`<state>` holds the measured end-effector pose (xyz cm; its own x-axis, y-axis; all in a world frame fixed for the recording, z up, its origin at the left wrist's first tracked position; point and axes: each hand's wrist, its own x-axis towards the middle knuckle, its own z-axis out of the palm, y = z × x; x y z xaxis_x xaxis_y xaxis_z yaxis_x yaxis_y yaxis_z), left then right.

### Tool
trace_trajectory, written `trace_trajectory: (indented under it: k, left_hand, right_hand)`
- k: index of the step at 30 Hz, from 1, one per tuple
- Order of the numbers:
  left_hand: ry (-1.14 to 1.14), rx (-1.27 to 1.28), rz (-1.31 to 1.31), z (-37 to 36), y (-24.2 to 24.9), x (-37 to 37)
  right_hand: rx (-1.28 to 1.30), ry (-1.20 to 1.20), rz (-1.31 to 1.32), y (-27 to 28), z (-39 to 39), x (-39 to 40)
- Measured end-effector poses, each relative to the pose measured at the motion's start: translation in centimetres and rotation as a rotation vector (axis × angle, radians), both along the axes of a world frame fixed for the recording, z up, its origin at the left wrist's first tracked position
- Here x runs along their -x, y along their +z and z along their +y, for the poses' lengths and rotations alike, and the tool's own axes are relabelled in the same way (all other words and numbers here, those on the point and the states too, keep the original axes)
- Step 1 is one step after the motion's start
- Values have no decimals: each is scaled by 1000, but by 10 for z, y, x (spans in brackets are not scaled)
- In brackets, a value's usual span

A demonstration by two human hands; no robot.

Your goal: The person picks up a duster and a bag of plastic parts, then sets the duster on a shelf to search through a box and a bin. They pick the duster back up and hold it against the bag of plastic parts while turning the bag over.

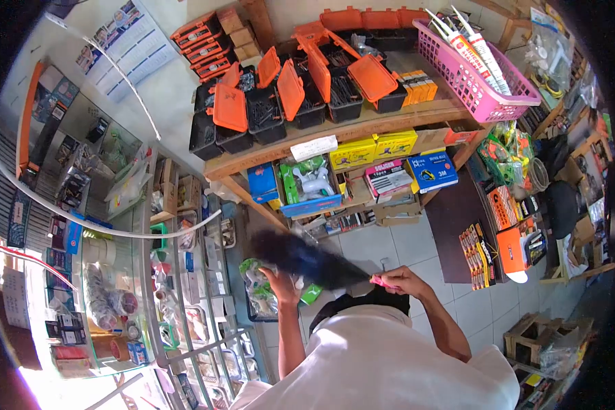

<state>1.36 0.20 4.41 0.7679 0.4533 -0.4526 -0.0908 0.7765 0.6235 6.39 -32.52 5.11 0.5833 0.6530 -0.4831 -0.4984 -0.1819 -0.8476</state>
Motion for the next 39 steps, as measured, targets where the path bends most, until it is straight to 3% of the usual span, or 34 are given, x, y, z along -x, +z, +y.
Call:
trace_trajectory:
  k: [2, 4, 6, 8, 10, 12, 14, 17, 18, 20, 22, 26, 28, 29, 31, 36, 39]
  left_hand:
    - [87, -150, -62, 12, -39, 3]
    - [-170, 2, -180, 25, -53, 11]
    - [-177, -18, -133, 25, -65, 14]
    - [-134, -136, -282, 30, -117, 21]
    - [-358, 29, -881, 30, -106, 12]
    - [53, -57, 46, 10, -23, 4]
    - [-95, -56, -50, 13, -21, 4]
    - [-53, -28, -101, 27, -58, 1]
    - [-203, 107, -371, 37, -77, 2]
    - [-356, 244, -644, 28, -52, -3]
    - [-61, 99, -148, 3, -7, -5]
    - [-42, 77, -119, 11, -28, 4]
    - [-335, 212, -580, 42, -100, 15]
    - [-329, 210, -589, 41, -97, 14]
    - [-203, 110, -319, 34, -92, 24]
    - [-162, -11, -229, 11, -26, 29]
    - [-186, 31, -274, 9, -28, 26]
  right_hand:
    - [-26, -60, -94, -3, 5, 2]
    - [-14, -94, -85, 6, 10, 3]
    - [44, 85, -4, 17, 10, -2]
    - [-25, 148, -67, 43, 11, -10]
    - [-102, 153, -63, 67, 13, -19]
    - [-210, 148, -117, 73, 9, -29]
    - [-213, -102, -199, 121, 11, -49]
    - [-462, -297, -332, 147, 19, -89]
    - [-481, -401, -336, 162, 29, -98]
    - [-572, -487, -380, 181, 45, -120]
    - [-634, -539, -401, 189, 62, -146]
    - [-619, -505, -340, 165, 87, -195]
    - [-616, -528, -348, 160, 94, -191]
    - [-611, -543, -340, 158, 97, -192]
    - [-568, -542, -273, 157, 95, -195]
    - [-563, -470, -107, 158, 88, -213]
    - [-602, -412, -21, 181, 82, -224]
